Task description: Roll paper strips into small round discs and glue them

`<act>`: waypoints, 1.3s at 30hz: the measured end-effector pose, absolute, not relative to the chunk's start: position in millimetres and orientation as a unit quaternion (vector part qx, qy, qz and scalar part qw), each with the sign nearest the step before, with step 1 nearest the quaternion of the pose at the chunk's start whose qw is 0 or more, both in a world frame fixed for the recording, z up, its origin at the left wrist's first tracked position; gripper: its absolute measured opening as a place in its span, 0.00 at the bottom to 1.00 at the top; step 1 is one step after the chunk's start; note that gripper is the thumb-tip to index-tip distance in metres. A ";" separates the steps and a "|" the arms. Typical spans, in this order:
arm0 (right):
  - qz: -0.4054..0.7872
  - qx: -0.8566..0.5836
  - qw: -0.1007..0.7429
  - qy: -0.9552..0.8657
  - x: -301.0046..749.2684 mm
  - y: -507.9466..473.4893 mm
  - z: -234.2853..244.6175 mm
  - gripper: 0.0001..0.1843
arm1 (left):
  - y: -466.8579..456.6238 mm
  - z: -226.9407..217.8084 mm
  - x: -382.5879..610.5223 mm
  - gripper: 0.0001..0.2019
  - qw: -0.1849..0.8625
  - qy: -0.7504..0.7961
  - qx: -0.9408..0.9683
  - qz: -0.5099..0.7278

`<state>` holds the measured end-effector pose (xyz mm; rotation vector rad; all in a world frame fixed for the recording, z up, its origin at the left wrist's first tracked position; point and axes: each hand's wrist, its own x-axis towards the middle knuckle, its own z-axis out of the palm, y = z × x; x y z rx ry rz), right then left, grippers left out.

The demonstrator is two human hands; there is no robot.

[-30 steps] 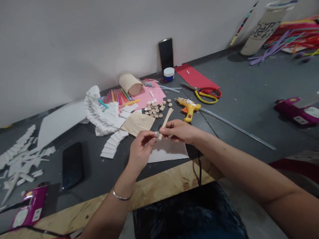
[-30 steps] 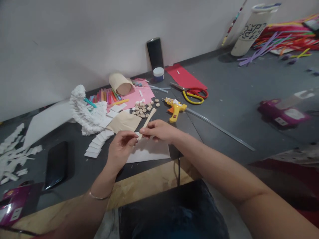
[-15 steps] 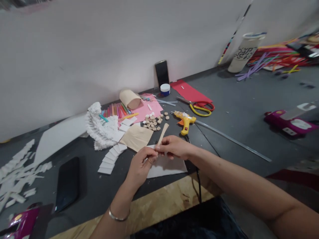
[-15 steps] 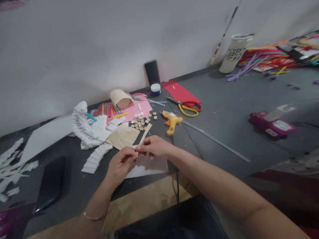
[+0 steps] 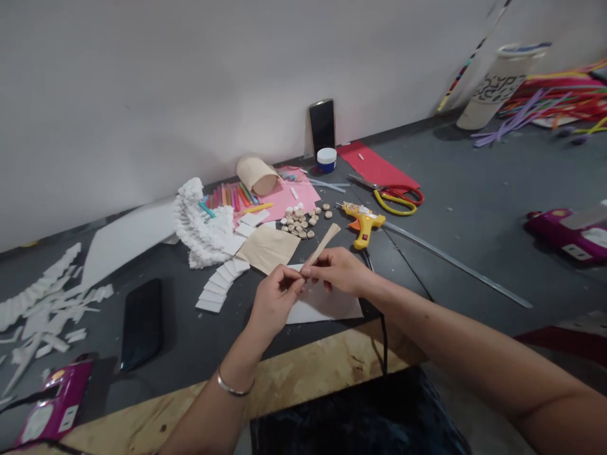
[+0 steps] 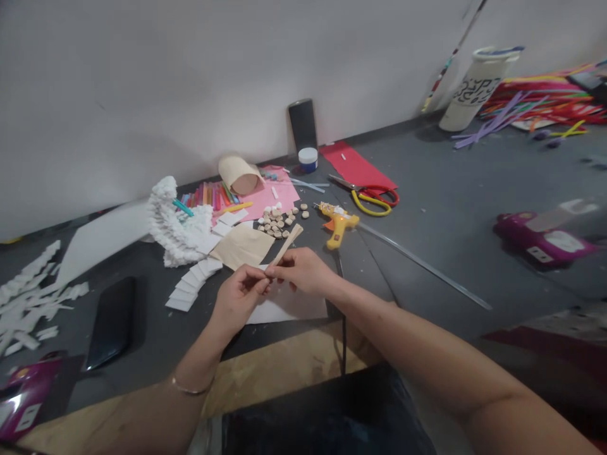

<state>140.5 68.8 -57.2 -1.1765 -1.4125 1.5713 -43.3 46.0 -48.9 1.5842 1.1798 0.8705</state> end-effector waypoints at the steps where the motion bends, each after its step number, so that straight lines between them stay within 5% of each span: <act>1: 0.607 -0.455 0.354 -0.547 140.5 68.5 -56.4 0.22 | 46.0 -49.3 -42.8 0.07 0.476 0.483 0.638 0.364; 19: 0.483 -0.499 0.350 -0.628 134.0 59.4 -60.5 0.16 | 53.4 -47.4 -40.9 0.07 0.454 0.507 0.620 0.392; 28: 0.568 -0.487 0.379 -0.545 130.7 73.7 -50.9 0.22 | 61.5 -54.8 -44.9 0.20 0.382 0.539 0.655 0.368; 32: 0.614 -0.443 0.381 -0.530 132.7 71.7 -53.7 0.23 | 52.2 -43.0 -44.8 0.13 0.321 0.556 0.687 0.339; 39: 0.595 -0.451 0.388 -0.541 163.6 74.3 -44.3 0.16 | 42.4 -35.3 -58.1 0.06 0.402 0.554 0.656 0.318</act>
